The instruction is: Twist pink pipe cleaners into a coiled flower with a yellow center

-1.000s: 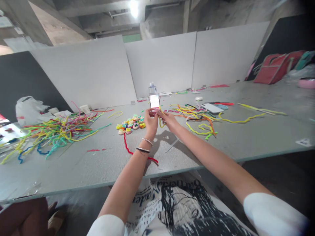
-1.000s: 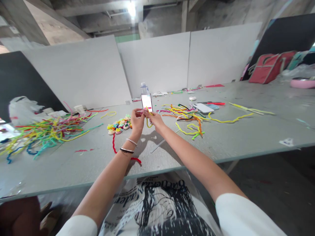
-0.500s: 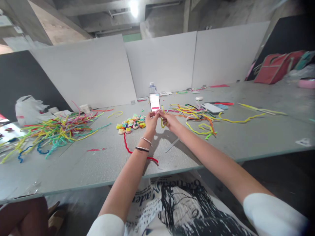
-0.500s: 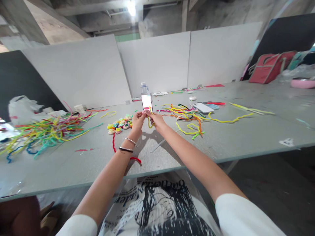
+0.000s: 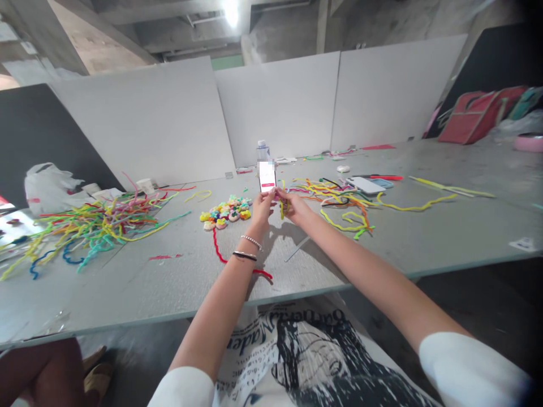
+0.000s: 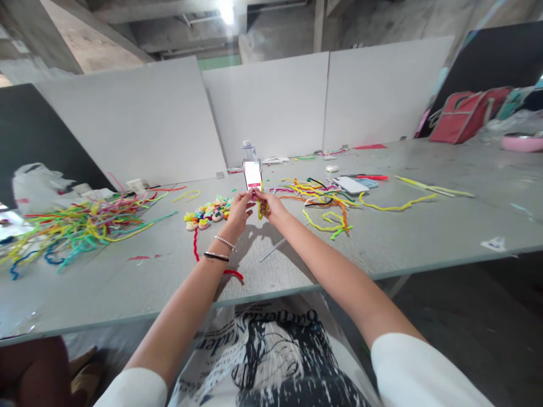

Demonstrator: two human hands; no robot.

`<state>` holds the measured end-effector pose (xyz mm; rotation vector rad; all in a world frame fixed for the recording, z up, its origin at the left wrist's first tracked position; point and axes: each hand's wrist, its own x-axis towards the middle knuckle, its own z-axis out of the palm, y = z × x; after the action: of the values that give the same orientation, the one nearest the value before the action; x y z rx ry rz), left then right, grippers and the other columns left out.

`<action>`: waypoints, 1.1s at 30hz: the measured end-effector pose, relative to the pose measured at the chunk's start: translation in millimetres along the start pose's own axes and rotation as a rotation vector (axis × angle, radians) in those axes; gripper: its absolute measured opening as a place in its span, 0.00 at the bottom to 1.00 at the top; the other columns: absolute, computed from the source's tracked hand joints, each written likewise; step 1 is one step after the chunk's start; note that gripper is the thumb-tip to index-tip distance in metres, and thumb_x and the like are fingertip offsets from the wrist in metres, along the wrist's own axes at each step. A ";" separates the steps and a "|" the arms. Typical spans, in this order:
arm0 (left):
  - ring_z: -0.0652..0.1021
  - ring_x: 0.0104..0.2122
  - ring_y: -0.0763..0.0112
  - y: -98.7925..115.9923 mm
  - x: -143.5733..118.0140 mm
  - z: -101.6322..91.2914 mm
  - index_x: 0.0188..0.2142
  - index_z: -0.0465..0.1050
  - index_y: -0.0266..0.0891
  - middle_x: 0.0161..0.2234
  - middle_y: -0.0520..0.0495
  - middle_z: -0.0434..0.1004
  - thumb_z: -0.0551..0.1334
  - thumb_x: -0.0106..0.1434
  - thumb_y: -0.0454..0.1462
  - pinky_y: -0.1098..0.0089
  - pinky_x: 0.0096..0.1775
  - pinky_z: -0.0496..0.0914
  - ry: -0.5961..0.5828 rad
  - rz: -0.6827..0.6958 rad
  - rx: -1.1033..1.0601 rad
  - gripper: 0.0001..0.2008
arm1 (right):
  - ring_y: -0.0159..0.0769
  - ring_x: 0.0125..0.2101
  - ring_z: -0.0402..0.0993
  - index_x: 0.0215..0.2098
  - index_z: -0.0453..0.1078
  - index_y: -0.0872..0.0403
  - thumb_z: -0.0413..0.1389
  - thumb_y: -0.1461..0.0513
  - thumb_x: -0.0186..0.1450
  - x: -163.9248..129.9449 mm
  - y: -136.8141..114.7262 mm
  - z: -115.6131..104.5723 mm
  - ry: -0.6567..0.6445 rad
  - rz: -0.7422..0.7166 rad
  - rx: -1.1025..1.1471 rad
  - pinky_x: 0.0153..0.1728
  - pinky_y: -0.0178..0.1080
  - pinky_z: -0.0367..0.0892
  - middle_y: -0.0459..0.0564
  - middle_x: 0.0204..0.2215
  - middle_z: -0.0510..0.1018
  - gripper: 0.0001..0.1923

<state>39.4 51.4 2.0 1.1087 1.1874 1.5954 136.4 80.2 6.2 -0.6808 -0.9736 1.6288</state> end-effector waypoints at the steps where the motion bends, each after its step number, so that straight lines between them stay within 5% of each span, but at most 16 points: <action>1: 0.73 0.31 0.73 0.3 -0.3 0.0 0.31 0.67 0.42 0.33 0.50 0.75 0.62 0.53 0.50 0.74 0.29 0.60 -0.007 0.001 -0.001 0.15 | 0.26 0.18 0.64 0.26 0.70 0.54 0.61 0.62 0.55 -0.1 -0.6 0.1 0.002 0.010 0.027 0.18 0.30 0.57 0.42 0.19 0.73 0.05; 6: 0.73 0.31 0.74 0.5 -0.8 -0.5 0.30 0.67 0.42 0.34 0.50 0.75 0.63 0.52 0.49 0.74 0.29 0.59 -0.041 0.000 -0.012 0.15 | 0.25 0.19 0.66 0.28 0.70 0.54 0.57 0.66 0.56 -0.7 -1.8 0.5 0.003 0.031 0.151 0.18 0.29 0.58 0.42 0.19 0.74 0.01; 15: 0.73 0.31 0.73 -1.9 1.4 -1.1 0.30 0.67 0.42 0.34 0.50 0.75 0.62 0.53 0.49 0.73 0.30 0.59 -0.052 -0.014 -0.011 0.14 | 0.26 0.21 0.68 0.26 0.69 0.54 0.60 0.63 0.55 0.3 -1.6 -0.4 -0.002 -0.003 0.054 0.20 0.29 0.60 0.43 0.20 0.74 0.04; 33: 0.72 0.30 0.74 4.8 -1.9 0.7 0.29 0.71 0.40 0.31 0.49 0.75 0.64 0.52 0.46 0.74 0.27 0.59 0.116 0.037 -0.017 0.12 | 0.23 0.16 0.59 0.26 0.68 0.54 0.64 0.55 0.51 2.4 4.4 -2.1 -0.024 0.008 -0.051 0.17 0.30 0.54 0.40 0.17 0.68 0.13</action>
<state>40.0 48.8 6.4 1.0449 1.2328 1.7144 135.3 82.6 1.4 -0.7020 -1.0336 1.6271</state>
